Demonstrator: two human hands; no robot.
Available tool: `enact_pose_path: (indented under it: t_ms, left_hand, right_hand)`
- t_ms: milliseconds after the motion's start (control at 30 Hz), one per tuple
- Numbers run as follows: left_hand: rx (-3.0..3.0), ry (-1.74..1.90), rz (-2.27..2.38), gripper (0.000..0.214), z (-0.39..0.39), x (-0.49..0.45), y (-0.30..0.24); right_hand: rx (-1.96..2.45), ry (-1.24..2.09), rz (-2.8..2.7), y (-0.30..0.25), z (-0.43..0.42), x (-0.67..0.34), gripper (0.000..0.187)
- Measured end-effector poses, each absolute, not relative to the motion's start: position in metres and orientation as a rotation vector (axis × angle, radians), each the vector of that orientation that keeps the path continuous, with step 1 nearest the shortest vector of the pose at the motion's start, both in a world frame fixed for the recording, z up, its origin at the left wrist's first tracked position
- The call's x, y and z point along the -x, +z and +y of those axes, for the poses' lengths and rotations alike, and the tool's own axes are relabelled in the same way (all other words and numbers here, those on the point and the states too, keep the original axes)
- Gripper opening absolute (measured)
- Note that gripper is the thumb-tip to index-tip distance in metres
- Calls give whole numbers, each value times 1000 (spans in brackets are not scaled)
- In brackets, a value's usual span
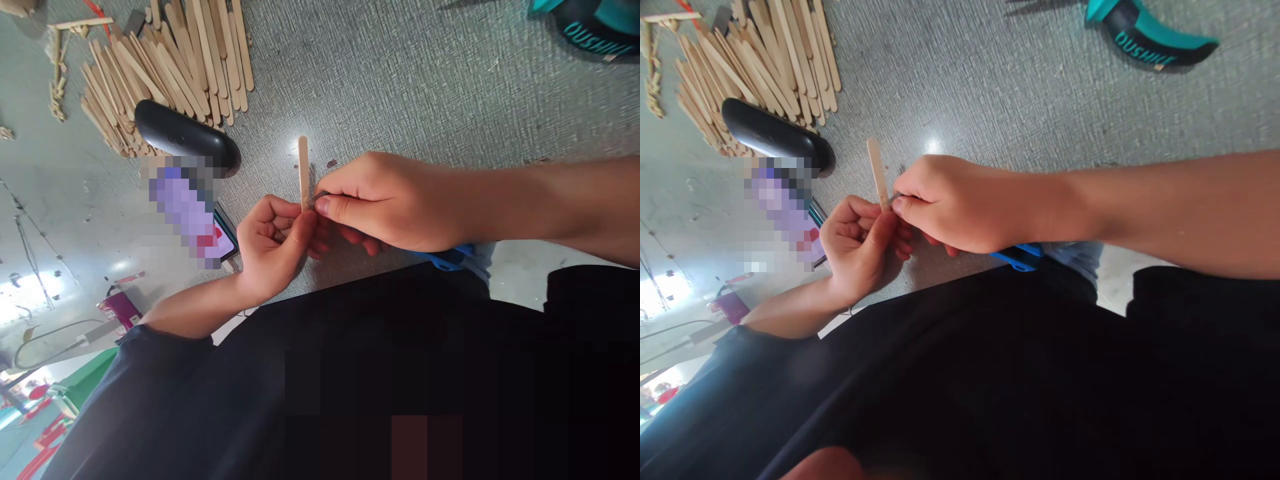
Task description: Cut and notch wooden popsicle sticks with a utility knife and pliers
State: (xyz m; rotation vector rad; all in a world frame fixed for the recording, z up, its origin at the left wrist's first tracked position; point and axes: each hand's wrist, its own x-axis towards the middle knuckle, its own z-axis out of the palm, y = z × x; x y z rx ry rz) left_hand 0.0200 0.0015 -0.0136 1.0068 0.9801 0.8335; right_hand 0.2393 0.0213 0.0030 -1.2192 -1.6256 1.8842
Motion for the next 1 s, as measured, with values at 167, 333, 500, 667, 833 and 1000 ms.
enact_pose_path:
  t_ms: [167,333,500,667,833,1000]
  left_hand:
    - [-1128,853,1028,50,-1,-21,-12]
    - [-1165,816,987,47,0,-18,-8]
    - [-1121,755,956,46,3,-15,-5]
    - [-1046,758,907,48,4,-15,-5]
    - [-921,755,946,57,5,-19,-7]
    - [-892,793,959,58,5,-21,-11]
  right_hand:
    - [1382,1890,-1630,9,18,-236,44]
    - [1435,1990,-1597,20,17,-236,45]
    - [1244,2070,-1519,25,17,-246,40]
    - [977,2143,-1481,-5,21,-246,43]
    - [948,2174,-1421,-4,27,-246,44]
    - [1020,2141,-1430,5,28,-245,46]
